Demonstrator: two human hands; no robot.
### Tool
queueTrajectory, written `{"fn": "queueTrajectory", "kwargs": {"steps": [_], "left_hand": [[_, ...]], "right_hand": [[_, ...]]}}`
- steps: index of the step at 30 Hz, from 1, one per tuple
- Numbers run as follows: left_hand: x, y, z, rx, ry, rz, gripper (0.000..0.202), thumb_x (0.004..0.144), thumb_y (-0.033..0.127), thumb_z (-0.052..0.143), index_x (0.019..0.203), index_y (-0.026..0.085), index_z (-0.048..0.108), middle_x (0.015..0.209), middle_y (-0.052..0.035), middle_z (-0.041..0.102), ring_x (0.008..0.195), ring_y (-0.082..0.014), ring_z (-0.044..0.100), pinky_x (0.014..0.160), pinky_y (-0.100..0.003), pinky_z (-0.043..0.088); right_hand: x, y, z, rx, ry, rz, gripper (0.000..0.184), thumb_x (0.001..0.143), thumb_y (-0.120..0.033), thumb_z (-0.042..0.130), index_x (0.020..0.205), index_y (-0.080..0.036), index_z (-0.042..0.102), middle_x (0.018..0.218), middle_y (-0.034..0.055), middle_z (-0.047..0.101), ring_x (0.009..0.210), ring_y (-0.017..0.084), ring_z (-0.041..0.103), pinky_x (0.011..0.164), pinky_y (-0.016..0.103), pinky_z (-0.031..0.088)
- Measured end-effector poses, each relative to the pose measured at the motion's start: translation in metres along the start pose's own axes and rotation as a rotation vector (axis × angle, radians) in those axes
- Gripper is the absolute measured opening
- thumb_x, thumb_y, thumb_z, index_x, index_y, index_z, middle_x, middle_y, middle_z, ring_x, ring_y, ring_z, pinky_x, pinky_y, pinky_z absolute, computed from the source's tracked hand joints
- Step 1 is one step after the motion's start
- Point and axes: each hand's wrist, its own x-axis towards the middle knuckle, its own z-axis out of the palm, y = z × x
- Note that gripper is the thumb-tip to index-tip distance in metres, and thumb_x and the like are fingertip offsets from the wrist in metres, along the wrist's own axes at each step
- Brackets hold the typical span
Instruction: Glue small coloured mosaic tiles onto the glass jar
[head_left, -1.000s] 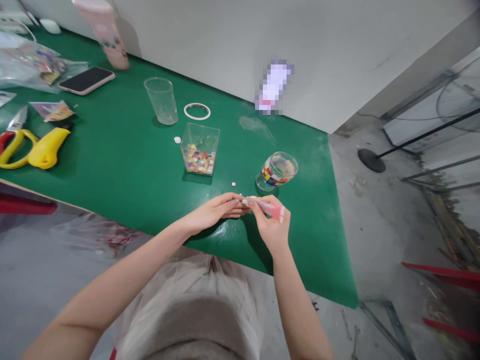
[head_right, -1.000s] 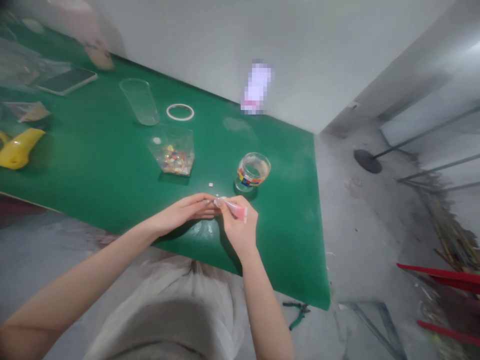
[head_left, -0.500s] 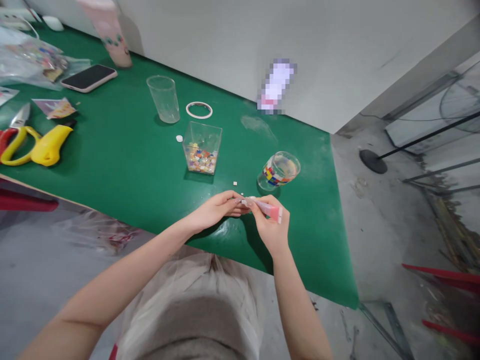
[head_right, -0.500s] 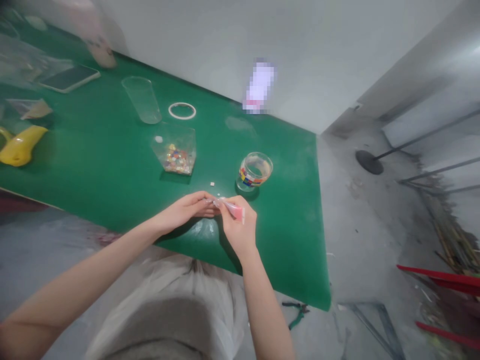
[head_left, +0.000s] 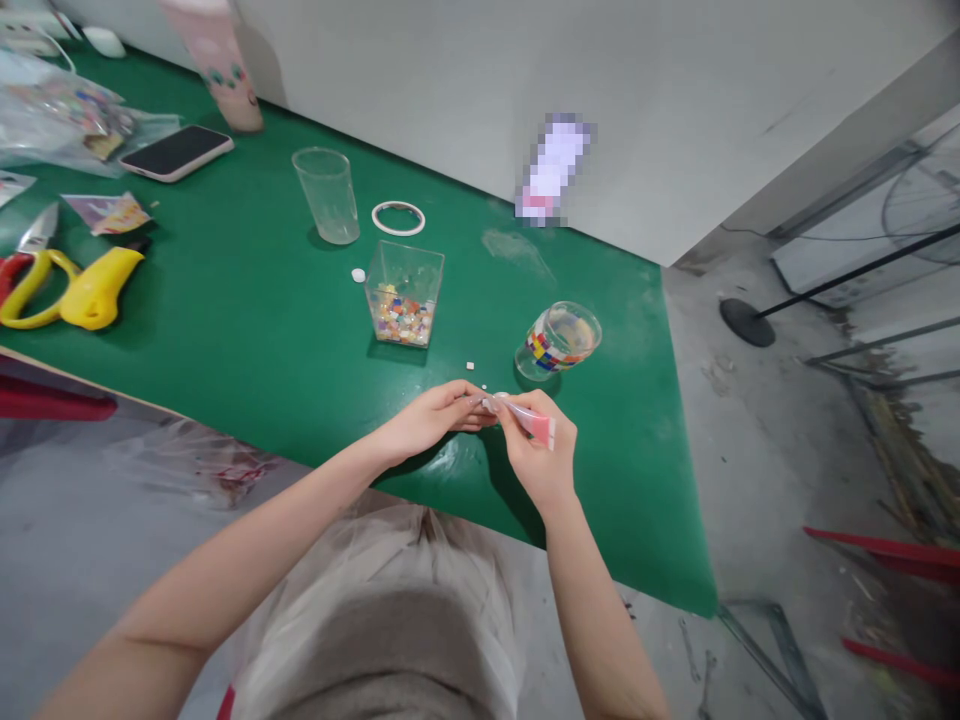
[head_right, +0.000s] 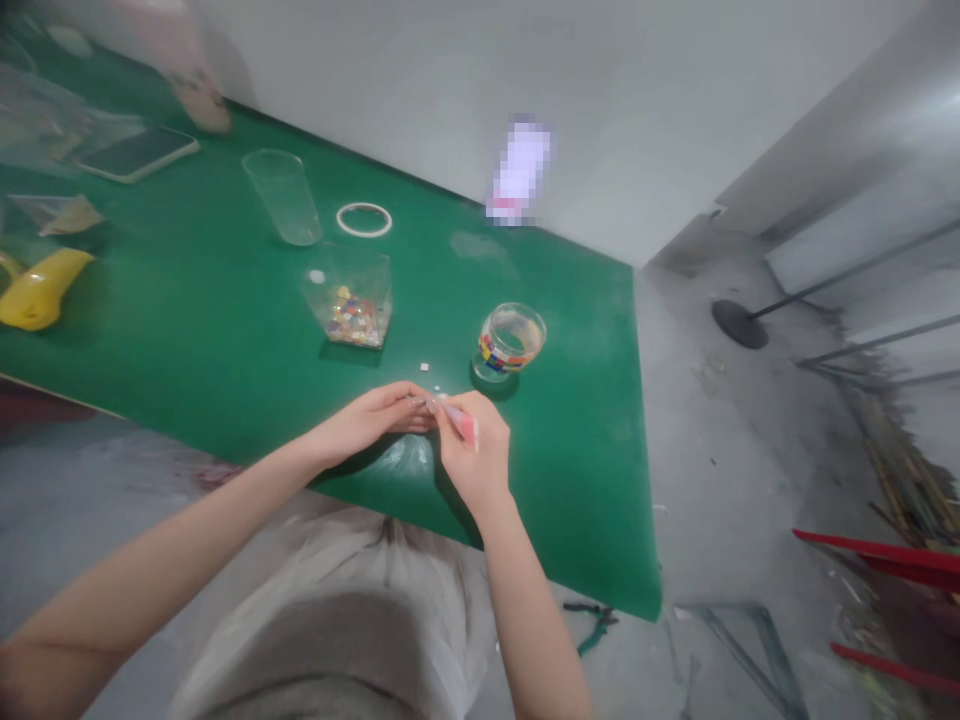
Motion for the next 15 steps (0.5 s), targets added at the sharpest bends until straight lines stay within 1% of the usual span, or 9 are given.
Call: {"fn": "queueTrajectory", "kwargs": {"steps": [4, 15], "left_hand": [[-0.0006, 0.0007, 0.0000, -0.018, -0.007, 0.002, 0.036, 0.077, 0.046, 0.071, 0.090, 0.014, 0.061, 0.093, -0.0071, 0.072, 0.091, -0.0175, 0.066, 0.093, -0.037, 0.045], [-0.0010, 0.0008, -0.0004, 0.006, -0.001, -0.004, 0.034, 0.079, 0.045, 0.069, 0.091, 0.014, 0.061, 0.099, -0.0089, 0.071, 0.097, -0.0203, 0.066, 0.096, -0.039, 0.044]], "right_hand": [[-0.0009, 0.0000, 0.0003, -0.013, 0.004, -0.011, 0.014, 0.087, -0.026, 0.058, 0.074, -0.021, 0.062, 0.073, 0.0023, 0.066, 0.069, 0.015, 0.062, 0.066, 0.029, 0.049], [-0.0008, -0.0002, -0.0006, -0.100, 0.004, -0.032, 0.017, 0.087, -0.027, 0.056, 0.073, -0.021, 0.063, 0.072, 0.0029, 0.066, 0.068, 0.017, 0.063, 0.066, 0.029, 0.049]]}}
